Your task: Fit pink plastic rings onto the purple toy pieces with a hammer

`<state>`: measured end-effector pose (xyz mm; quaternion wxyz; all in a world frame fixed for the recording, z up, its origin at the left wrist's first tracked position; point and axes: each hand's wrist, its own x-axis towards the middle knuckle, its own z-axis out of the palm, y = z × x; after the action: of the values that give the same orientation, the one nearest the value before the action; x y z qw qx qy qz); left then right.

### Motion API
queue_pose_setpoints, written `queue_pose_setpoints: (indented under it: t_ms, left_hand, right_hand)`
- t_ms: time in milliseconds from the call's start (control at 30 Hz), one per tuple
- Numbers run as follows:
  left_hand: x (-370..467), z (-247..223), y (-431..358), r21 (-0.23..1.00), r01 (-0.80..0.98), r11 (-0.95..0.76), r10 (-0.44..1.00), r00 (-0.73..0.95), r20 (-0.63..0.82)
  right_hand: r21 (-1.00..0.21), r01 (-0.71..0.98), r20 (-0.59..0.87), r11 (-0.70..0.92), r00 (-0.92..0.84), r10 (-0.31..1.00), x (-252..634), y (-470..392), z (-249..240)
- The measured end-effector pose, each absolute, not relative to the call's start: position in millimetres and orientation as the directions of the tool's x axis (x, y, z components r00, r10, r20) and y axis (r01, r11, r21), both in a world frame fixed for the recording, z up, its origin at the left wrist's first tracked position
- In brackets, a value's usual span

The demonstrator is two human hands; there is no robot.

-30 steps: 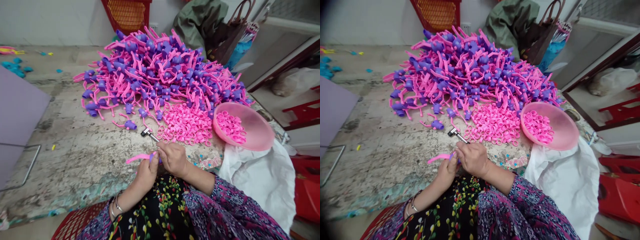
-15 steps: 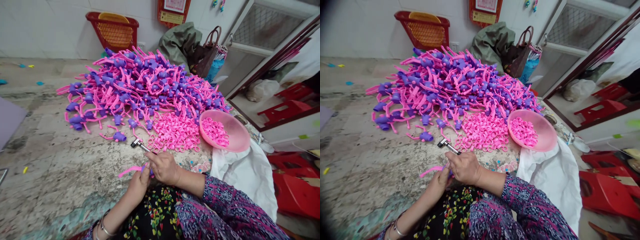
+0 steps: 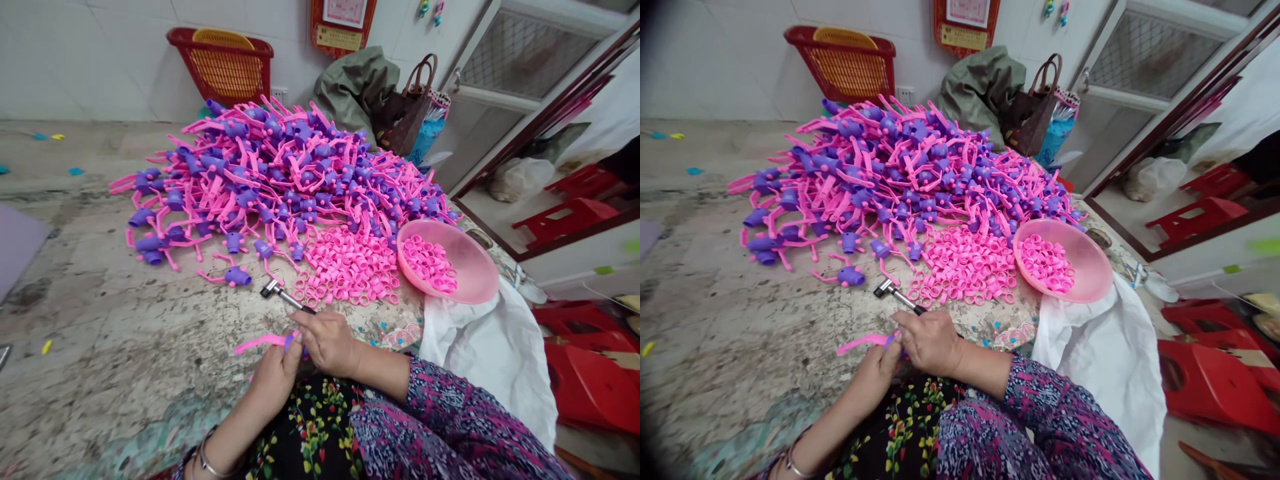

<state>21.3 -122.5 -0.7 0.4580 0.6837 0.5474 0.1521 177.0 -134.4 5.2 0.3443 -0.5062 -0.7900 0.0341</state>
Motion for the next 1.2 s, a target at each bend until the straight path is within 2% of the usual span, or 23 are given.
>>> queue_pose_setpoints:
  t_ms: [133, 200, 300, 367, 467, 567, 700, 933, 1200]
  left_hand:
    - [17, 2, -124, 0.846, 0.532, -0.028, 0.852, 0.455, -0.258]
    - [18, 5, -125, 0.857, 0.514, -0.041, 0.838, 0.485, -0.251]
    - [20, 8, -129, 0.865, 0.499, -0.055, 0.779, 0.563, -0.275]
    - [21, 10, -132, 0.873, 0.483, -0.07, 0.762, 0.591, -0.266]
    - [20, 10, -137, 0.876, 0.472, -0.095, 0.767, 0.596, -0.238]
    - [20, 10, -140, 0.87, 0.472, -0.141, 0.75, 0.624, -0.217]
    - [24, 9, -141, 0.857, 0.475, -0.199, 0.744, 0.643, -0.183]
    - [27, 1, -143, 0.859, 0.489, -0.154, 0.774, 0.6, -0.203]
    - [25, -1, -139, 0.862, 0.495, -0.106, 0.79, 0.569, -0.23]
  right_hand:
    - [-0.495, 0.756, 0.455, 0.428, -0.194, 0.869, 178, -142, 20]
    - [-0.628, 0.677, 0.384, 0.384, -0.159, 0.91, 179, -142, 32]
    - [-0.903, 0.357, 0.226, 0.238, -0.076, 0.971, 179, -141, 44]
    - [-0.99, 0.093, 0.102, 0.108, -0.066, 0.993, 177, -140, 44]
    - [-0.985, -0.165, -0.019, -0.048, -0.169, 0.985, 172, -142, 35]
    - [-0.957, -0.254, -0.072, -0.142, -0.265, 0.962, 170, -146, 26]
    - [-0.961, -0.239, -0.087, -0.14, -0.223, 0.971, 170, -149, 24]
    - [-0.955, -0.259, -0.113, -0.145, -0.134, 0.984, 167, -148, 23]
    - [-0.939, -0.263, -0.182, -0.22, -0.161, 0.97, 162, -138, 17]
